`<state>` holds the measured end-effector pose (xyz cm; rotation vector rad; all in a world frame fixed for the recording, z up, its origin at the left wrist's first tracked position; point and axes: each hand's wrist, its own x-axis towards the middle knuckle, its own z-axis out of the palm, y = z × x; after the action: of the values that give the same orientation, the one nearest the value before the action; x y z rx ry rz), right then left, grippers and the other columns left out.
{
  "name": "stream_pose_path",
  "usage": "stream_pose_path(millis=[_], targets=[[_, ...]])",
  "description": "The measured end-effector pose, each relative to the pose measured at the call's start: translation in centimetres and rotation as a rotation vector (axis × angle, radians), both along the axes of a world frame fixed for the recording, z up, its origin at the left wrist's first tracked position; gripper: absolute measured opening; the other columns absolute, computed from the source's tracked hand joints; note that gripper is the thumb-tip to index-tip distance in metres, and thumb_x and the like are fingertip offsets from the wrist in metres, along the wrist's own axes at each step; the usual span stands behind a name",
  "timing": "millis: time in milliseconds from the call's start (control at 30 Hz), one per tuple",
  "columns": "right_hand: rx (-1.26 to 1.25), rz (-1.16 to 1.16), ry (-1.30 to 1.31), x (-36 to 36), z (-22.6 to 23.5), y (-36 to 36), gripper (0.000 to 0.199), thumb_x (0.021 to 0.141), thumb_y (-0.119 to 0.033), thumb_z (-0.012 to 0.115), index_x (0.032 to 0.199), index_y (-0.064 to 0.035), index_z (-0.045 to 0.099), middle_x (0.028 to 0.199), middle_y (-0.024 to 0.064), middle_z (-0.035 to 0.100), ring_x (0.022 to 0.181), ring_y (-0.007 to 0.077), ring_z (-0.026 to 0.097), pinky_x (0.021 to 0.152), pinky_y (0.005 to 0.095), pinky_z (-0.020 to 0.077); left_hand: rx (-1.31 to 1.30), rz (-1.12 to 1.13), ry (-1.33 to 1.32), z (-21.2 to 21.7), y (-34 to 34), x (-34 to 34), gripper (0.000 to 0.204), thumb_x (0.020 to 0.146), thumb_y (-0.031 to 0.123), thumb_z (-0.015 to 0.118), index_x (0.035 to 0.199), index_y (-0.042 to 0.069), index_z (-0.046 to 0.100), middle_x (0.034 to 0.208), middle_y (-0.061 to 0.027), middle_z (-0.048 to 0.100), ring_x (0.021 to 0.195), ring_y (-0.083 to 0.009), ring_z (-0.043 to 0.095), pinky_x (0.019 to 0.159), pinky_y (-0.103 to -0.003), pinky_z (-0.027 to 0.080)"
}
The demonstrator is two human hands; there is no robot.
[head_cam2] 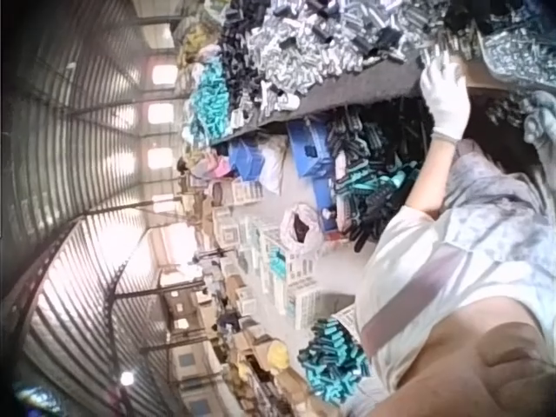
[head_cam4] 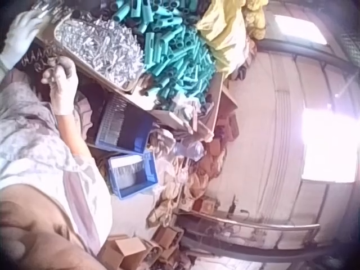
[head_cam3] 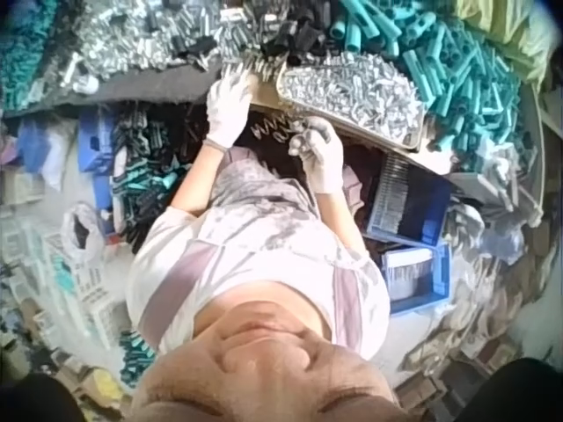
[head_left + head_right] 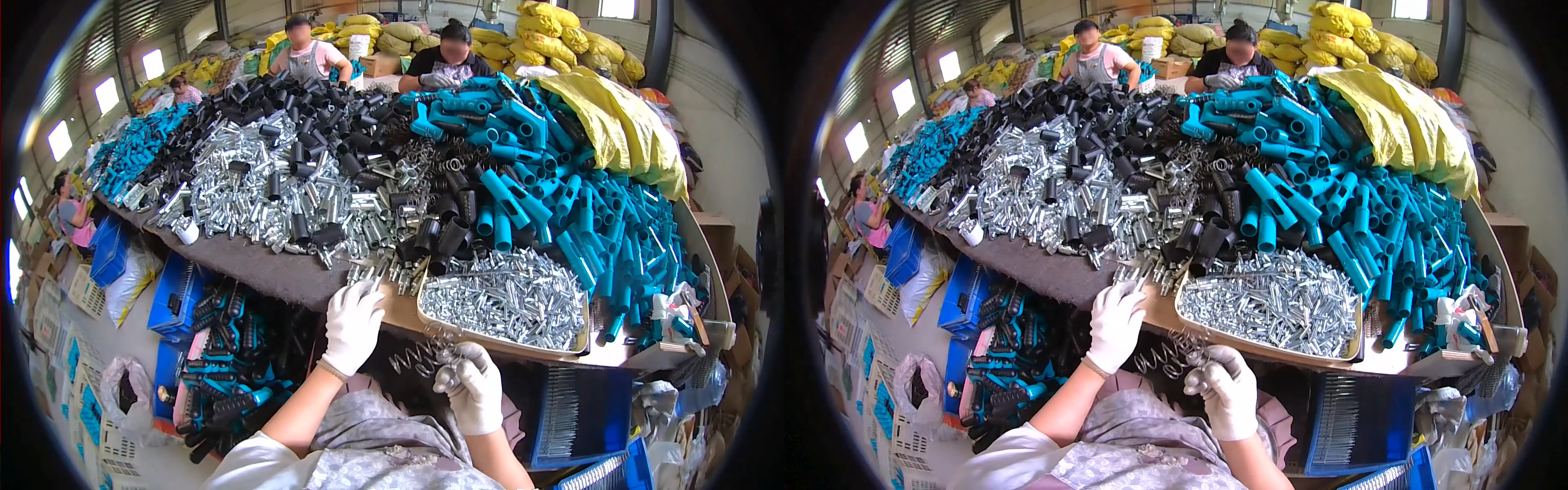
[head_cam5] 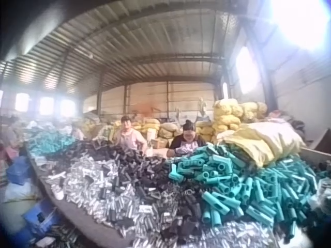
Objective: Assembling mechanical components by inserting metal parts and springs into plastic handles.
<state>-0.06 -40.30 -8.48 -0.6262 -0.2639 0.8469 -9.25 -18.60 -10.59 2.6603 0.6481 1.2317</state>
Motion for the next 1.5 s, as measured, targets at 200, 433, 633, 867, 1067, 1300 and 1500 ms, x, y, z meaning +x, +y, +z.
stream_pose_path(millis=[200,433,633,867,1067,1300,1500], targets=[[-0.227,-0.072,-0.119,-0.5,-0.2,-0.7,0.027,0.092,-0.009,0.062,0.114,0.0055,0.055,0.098,0.0183,0.068,0.071,0.0225,0.066,0.063,0.0358,0.0567,-0.067,-0.113,-0.183,2.3,-2.2,-3.0,0.027,0.078,0.007,0.075,0.104,0.006,0.066,0.113,-0.0137,0.063,0.107,-0.0359,0.059,0.093,-0.045,0.049],[-0.365,-0.082,-0.31,-1.9,-0.7,-0.9,0.02,0.089,0.002,0.06,0.11,0.0023,0.061,0.089,0.0101,0.066,0.071,0.0157,0.063,0.068,0.0275,0.0539,-1.457,-0.734,-0.137,3.1,-5.3,-6.8,0.058,0.103,0.03,0.058,0.149,0.001,0.038,0.137,-0.0151,0.055,0.11,-0.0161,0.06,0.089,-0.029,0.052],[-0.405,-0.129,-0.563,-2.4,-2.0,-1.1,0.022,0.09,0.001,0.063,0.112,0.0006,0.063,0.093,0.0075,0.067,0.075,0.0134,0.063,0.071,0.0263,0.0533,-1.098,-0.594,0.156,3.4,-7.1,-5.6,0.045,0.093,0.014,0.07,0.132,-0.004,0.056,0.114,-0.0122,0.07,0.104,-0.0155,0.065,0.091,-0.031,0.053],[-0.525,0.337,-0.758,0.6,0.0,-0.9,0.06,0.085,-0.02,0.076,0.137,0.0018,0.054,0.119,0.0108,0.066,0.109,0.0165,0.059,0.097,0.0311,0.0473,-0.764,-0.571,0.308,4.9,-7.7,-5.1,0.034,0.089,0.02,0.073,0.116,0.0,0.065,0.106,-0.0166,0.07,0.095,-0.0301,0.07,0.081,-0.035,0.057],[-0.538,0.171,-0.481,-0.3,-0.1,-1.2,0.034,0.086,-0.011,0.072,0.116,0.0022,0.063,0.099,0.0061,0.068,0.083,0.0103,0.062,0.073,0.025,0.0519,-0.533,-0.483,0.194,4.7,-7.5,-5.1,0.03,0.08,0.014,0.08,0.107,0.005,0.07,0.091,-0.0118,0.069,0.075,-0.02,0.069,0.068,-0.03,0.055],[-0.544,-0.585,-1.758,0.2,1.9,-1.5,0.039,0.054,-0.01,0.084,0.091,-0.0095,0.072,0.091,0.0086,0.068,0.077,0.031,0.066,0.068,0.0387,0.0548,-2.093,-0.899,0.27,2.3,-6.4,-8.2,0.03,0.104,0.026,0.054,0.111,0.001,0.07,0.088,0.0007,0.067,0.064,-0.0046,0.053,0.053,-0.019,0.039],[-0.48,-0.06,-0.392,0.3,-0.2,-1.7,0.03,0.086,-0.003,0.063,0.116,0.0046,0.061,0.089,0.0098,0.066,0.066,0.015,0.059,0.057,0.0282,0.0467,-1.283,-0.425,-0.291,4.8,-2.6,-7.9,0.021,0.094,0.006,0.061,0.114,0.003,0.064,0.086,-0.0031,0.066,0.067,-0.0063,0.058,0.057,-0.021,0.048]])
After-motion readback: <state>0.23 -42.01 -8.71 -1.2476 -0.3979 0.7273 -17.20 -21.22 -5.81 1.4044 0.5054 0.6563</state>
